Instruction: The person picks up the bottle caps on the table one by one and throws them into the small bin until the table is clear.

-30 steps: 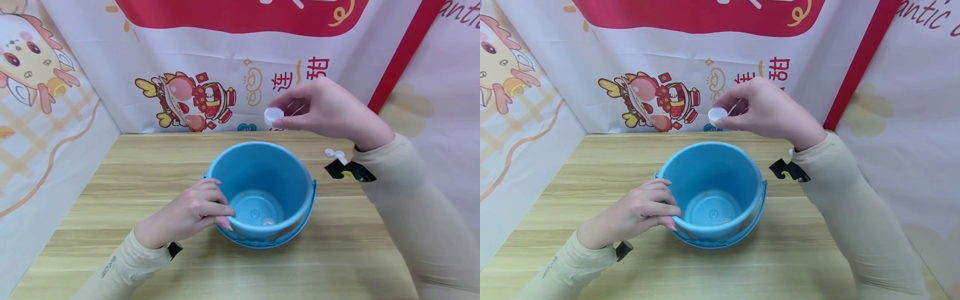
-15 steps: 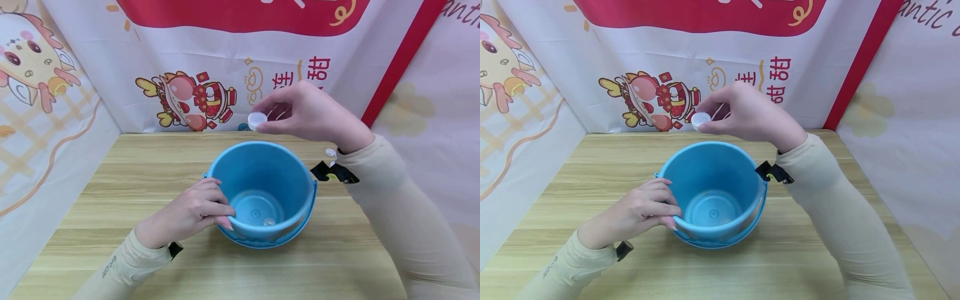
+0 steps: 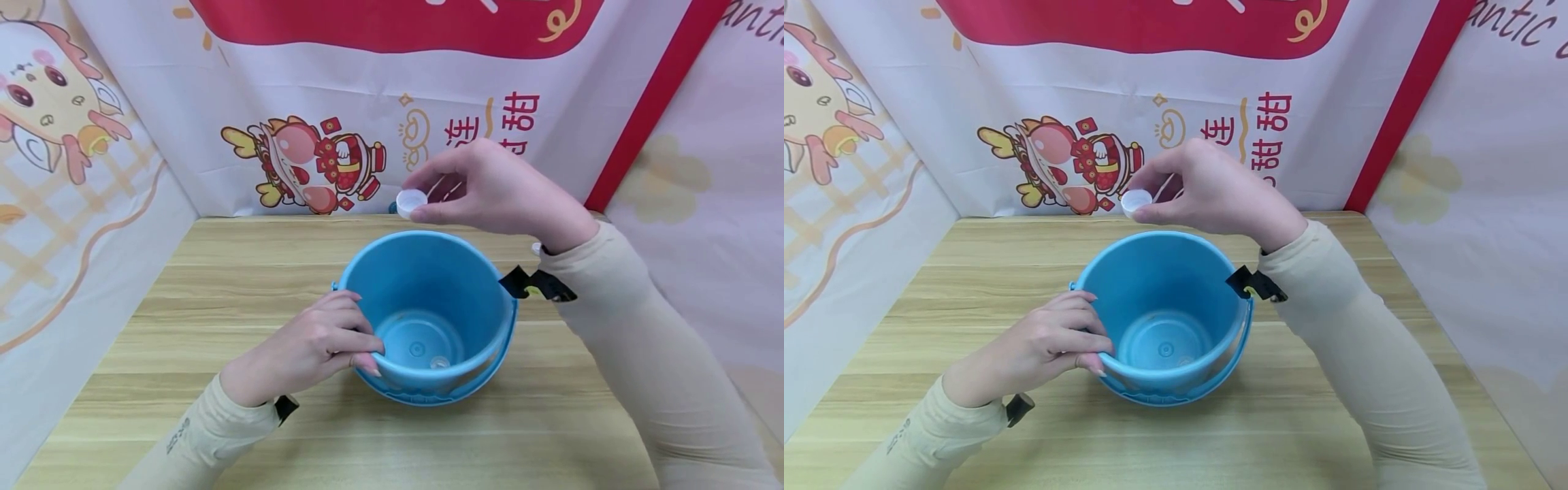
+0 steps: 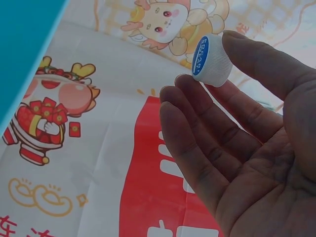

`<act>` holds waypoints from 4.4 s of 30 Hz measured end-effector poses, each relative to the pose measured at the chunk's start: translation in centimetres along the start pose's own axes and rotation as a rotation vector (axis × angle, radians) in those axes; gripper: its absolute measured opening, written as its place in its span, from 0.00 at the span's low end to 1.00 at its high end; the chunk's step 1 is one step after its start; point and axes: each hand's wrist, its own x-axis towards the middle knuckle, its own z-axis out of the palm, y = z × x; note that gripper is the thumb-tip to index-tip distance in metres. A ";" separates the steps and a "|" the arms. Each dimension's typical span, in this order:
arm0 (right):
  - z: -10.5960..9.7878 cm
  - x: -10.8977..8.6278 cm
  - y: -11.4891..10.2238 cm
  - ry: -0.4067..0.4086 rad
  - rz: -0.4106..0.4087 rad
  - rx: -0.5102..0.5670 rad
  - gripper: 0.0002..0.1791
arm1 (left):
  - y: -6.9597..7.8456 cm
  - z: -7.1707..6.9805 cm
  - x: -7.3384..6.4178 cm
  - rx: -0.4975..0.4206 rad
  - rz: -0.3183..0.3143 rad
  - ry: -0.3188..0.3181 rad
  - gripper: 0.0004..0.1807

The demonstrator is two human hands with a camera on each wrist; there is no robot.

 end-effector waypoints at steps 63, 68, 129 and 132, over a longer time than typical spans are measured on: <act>-4.8 -12.5 19.6 0.011 0.580 -0.147 0.30 | -0.2 0.2 0.0 0.007 0.021 0.005 0.19; -3.6 -14.8 24.1 -0.010 0.585 -0.179 0.27 | -0.2 0.2 0.0 0.007 0.019 0.004 0.19; 2.6 -17.6 31.3 -0.261 0.679 -0.322 0.19 | 0.3 -0.2 0.4 -0.034 -0.084 -0.060 0.20; 2.5 -17.6 31.3 -0.218 0.653 -0.289 0.21 | 0.3 -0.2 0.4 -0.029 -0.080 -0.065 0.18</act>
